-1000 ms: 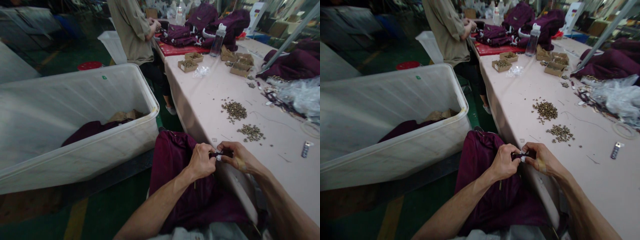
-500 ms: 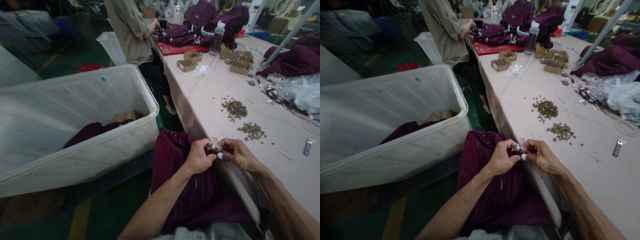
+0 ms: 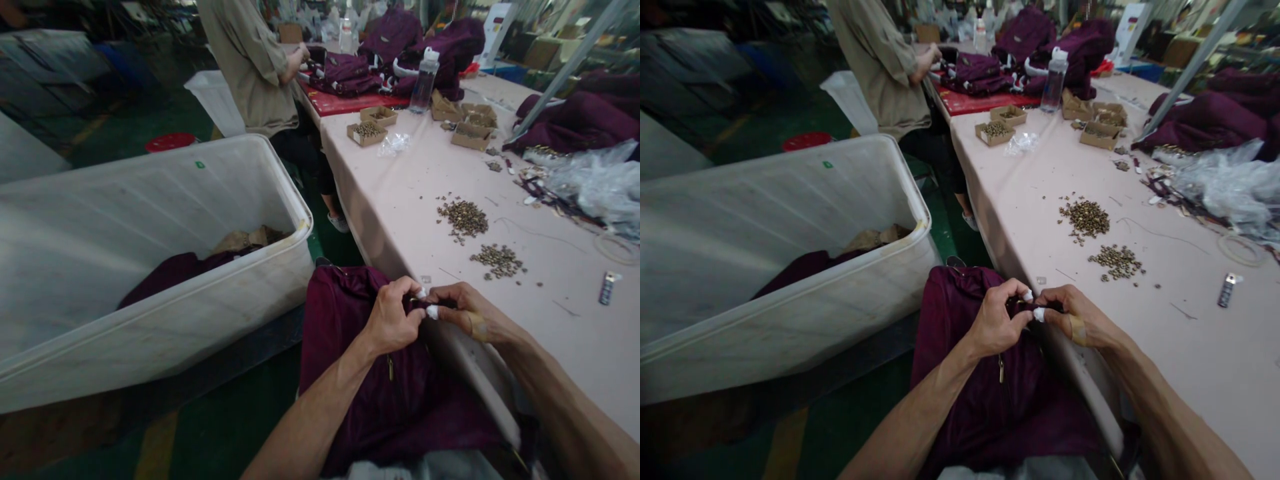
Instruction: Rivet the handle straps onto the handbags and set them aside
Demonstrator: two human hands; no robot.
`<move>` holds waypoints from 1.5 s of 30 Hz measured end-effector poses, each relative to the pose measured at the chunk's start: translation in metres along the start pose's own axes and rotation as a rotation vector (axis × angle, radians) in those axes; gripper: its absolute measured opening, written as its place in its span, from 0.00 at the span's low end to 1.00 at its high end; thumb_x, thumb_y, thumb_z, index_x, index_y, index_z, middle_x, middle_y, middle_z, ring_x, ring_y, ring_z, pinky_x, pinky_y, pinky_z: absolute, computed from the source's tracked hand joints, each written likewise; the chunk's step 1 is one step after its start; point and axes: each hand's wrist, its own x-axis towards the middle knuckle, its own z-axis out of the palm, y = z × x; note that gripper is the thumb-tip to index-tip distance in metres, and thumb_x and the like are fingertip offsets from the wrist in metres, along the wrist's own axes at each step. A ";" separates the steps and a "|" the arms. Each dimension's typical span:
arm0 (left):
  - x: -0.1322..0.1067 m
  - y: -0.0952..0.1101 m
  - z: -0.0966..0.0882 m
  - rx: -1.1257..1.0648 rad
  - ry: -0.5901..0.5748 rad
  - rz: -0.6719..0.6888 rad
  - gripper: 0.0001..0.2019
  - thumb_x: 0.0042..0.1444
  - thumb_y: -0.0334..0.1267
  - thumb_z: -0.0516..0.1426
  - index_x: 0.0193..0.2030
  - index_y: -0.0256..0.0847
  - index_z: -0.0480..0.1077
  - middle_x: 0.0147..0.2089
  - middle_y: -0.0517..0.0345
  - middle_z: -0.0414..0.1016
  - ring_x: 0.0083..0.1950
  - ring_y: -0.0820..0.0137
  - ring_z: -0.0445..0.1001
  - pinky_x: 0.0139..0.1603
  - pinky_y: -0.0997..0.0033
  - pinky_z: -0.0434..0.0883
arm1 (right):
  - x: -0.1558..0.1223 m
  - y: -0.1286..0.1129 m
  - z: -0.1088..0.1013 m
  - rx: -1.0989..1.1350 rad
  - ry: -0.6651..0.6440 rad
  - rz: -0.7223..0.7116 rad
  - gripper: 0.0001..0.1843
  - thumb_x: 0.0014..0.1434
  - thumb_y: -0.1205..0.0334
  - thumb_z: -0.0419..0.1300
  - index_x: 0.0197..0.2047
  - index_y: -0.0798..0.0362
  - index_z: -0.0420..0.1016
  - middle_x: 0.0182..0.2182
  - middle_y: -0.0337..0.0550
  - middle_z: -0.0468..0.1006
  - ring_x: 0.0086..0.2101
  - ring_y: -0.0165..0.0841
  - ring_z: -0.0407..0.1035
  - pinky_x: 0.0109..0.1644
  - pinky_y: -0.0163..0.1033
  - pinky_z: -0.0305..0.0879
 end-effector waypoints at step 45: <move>0.018 -0.059 0.027 0.067 0.114 0.050 0.15 0.44 0.31 0.71 0.40 0.37 0.79 0.40 0.58 0.72 0.41 0.66 0.73 0.45 0.67 0.71 | 0.073 0.027 0.011 -0.872 0.654 -0.130 0.37 0.73 0.47 0.40 0.78 0.58 0.41 0.75 0.65 0.46 0.74 0.58 0.36 0.71 0.74 0.41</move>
